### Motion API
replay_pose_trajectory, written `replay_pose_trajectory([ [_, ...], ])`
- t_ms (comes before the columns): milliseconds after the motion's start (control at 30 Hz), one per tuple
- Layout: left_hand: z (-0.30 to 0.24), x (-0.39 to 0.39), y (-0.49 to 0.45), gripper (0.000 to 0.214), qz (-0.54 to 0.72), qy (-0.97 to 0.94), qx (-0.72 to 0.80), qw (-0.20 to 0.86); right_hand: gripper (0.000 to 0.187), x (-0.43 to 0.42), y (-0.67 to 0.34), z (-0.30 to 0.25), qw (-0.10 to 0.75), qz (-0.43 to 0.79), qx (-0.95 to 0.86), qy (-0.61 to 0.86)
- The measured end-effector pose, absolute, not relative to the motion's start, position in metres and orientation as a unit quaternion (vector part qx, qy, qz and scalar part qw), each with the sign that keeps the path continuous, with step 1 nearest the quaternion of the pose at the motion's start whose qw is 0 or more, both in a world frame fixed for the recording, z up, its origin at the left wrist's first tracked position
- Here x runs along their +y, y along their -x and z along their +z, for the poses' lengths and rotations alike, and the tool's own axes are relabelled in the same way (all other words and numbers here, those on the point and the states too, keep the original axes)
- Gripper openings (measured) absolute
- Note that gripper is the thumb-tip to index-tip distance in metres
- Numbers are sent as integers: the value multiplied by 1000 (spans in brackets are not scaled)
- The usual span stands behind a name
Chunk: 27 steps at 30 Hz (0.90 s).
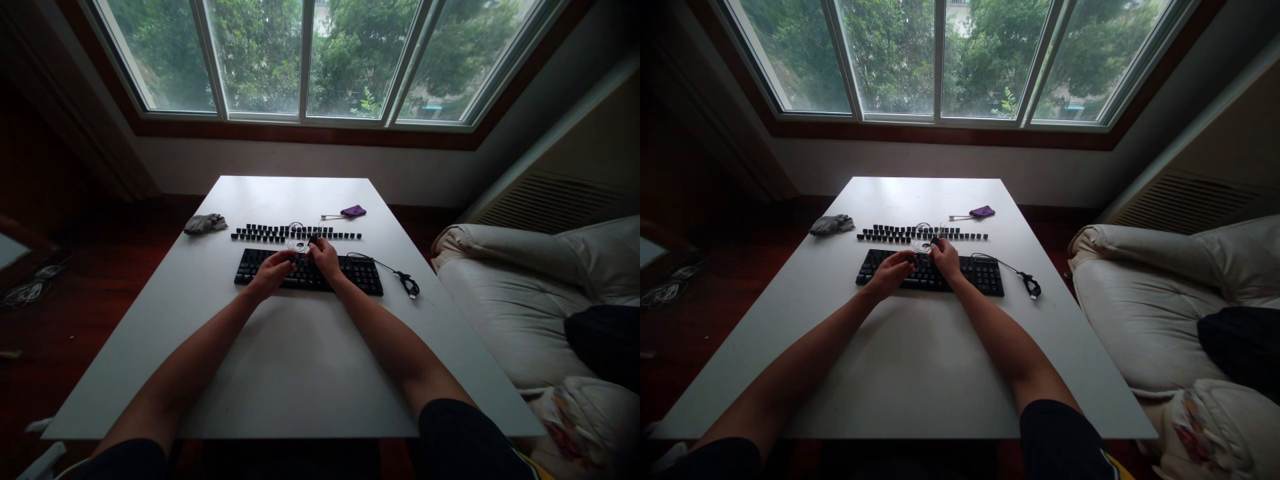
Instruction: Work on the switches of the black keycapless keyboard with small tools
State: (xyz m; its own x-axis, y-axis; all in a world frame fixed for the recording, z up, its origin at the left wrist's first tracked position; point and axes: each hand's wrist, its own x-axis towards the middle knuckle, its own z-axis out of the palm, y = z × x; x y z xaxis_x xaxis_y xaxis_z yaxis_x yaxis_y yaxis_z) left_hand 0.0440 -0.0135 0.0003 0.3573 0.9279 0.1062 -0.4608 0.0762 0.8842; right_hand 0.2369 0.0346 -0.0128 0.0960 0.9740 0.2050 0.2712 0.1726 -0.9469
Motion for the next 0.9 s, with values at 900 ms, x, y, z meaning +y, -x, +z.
replay_pose_trajectory([
  [900,12,-20,-47,24,485,-381,177,767,27,40,-238,-23,511,348,-579,531],
])
